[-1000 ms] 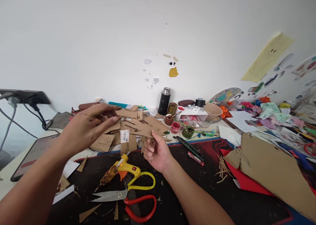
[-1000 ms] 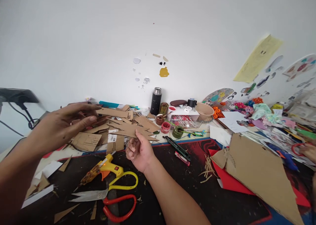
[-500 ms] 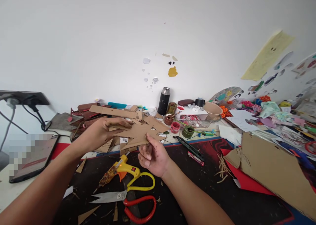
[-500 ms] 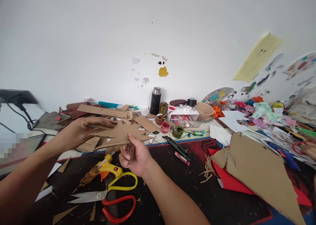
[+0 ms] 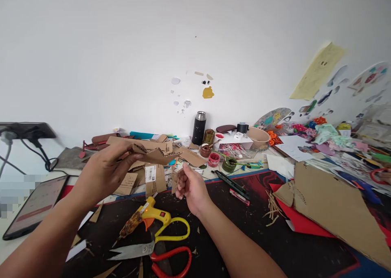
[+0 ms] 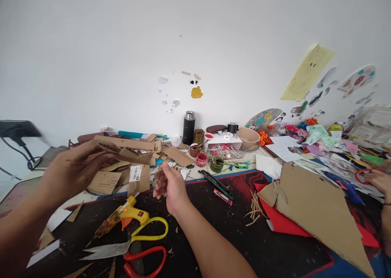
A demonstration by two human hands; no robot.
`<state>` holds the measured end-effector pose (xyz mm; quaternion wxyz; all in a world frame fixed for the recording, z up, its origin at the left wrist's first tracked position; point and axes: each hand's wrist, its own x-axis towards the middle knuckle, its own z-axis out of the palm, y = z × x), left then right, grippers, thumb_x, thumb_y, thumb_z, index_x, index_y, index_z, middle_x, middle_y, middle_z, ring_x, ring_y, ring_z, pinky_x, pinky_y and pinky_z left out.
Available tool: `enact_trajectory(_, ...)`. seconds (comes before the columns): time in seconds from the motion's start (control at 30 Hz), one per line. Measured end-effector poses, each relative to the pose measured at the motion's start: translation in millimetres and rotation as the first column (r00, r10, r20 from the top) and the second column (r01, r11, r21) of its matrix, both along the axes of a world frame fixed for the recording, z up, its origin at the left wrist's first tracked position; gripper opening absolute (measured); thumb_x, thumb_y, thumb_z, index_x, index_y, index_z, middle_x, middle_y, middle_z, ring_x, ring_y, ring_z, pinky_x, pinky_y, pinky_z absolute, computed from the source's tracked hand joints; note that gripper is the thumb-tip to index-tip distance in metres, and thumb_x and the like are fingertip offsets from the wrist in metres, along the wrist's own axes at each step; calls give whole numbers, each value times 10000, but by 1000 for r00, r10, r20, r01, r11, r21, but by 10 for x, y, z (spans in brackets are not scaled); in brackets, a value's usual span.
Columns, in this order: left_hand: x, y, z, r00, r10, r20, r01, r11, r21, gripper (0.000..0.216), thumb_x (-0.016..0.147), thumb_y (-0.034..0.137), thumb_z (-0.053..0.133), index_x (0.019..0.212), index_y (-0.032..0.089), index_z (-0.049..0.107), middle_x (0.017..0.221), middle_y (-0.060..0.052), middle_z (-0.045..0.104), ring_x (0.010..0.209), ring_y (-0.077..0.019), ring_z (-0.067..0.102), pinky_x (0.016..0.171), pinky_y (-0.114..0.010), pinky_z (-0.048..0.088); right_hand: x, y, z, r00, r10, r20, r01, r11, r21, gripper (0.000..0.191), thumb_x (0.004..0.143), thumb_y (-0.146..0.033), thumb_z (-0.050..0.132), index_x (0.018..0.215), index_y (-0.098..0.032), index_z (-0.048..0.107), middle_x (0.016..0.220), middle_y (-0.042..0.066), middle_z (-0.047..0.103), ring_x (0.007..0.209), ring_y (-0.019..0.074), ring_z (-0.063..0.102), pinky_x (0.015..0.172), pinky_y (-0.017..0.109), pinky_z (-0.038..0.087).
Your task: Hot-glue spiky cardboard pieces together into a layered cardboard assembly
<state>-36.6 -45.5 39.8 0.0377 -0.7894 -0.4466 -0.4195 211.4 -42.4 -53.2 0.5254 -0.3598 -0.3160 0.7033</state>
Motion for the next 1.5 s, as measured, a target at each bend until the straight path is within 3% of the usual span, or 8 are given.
enact_trajectory(0.27, 11, 61, -44, 985, 1, -172, 37, 976, 214, 193, 1147, 230, 542, 1137, 247, 734, 1115, -57, 826, 1019, -232, 757, 912, -348, 572, 55, 23, 68, 999, -43, 14, 42, 997, 59, 731, 675, -895, 891, 806, -201, 701, 504, -57, 585, 365, 123, 550, 341, 213, 319)
enact_trajectory(0.4, 33, 75, -55, 972, 5, -233, 56, 966, 252, 209, 1130, 163, 550, 1186, 231, 740, 1144, -83, 822, 1022, -239, 754, 909, -355, 572, 73, 21, 98, 999, -43, 12, 42, 996, 74, 729, 705, -900, 872, 844, -202, 718, 506, -60, 580, 372, 134, 561, 338, 221, 323)
enact_trajectory(0.63, 69, 123, -94, 928, 34, -370, 119, 915, 385, 214, 1090, 84, 570, 1148, 235, 711, 958, -54, 815, 903, -264, 727, 845, -385, 547, 98, 8, 160, 999, -48, -14, 49, 995, 86, 741, 707, -916, 857, 845, -207, 691, 524, -61, 585, 382, 128, 552, 349, 223, 335)
enact_trajectory(0.77, 105, 103, -77, 900, 53, -433, 155, 888, 432, 255, 1062, 29, 588, 1188, 221, 699, 1009, -87, 840, 945, -280, 738, 872, -406, 548, 104, 10, 188, 1000, -11, -16, 12, 998, 65, 746, 698, -931, 846, 758, -223, 619, 527, -48, 594, 384, 128, 554, 354, 228, 321)
enact_trajectory(0.93, 134, 57, -46, 881, 113, -460, 151, 853, 499, 298, 1021, -14, 640, 1189, 226, 699, 1034, -90, 858, 991, -295, 755, 895, -421, 553, 102, 2, 188, 996, 77, -44, -75, 996, 51, 706, 788, -899, 809, 791, -205, 677, 518, -42, 592, 385, 132, 557, 363, 226, 313)
enact_trajectory(1.13, 136, 30, -56, 854, 145, -500, 166, 835, 525, 305, 1056, 13, 603, 1243, 239, 688, 1094, -82, 868, 1018, -293, 758, 873, -422, 546, 97, 25, 137, 993, 75, -94, -75, 997, 2, 652, 864, -827, 802, 734, -212, 627, 506, -38, 593, 372, 125, 538, 358, 220, 314)
enact_trajectory(1.5, 142, 9, -93, 850, 132, -509, 174, 843, 509, 326, 1076, 56, 573, 1290, 266, 700, 1132, -63, 870, 1057, -272, 767, 881, -407, 528, 74, 13, 128, 994, 87, -69, -86, 996, 12, 602, 812, -751, 878, 709, -222, 611, 507, -47, 596, 378, 127, 559, 360, 229, 303)
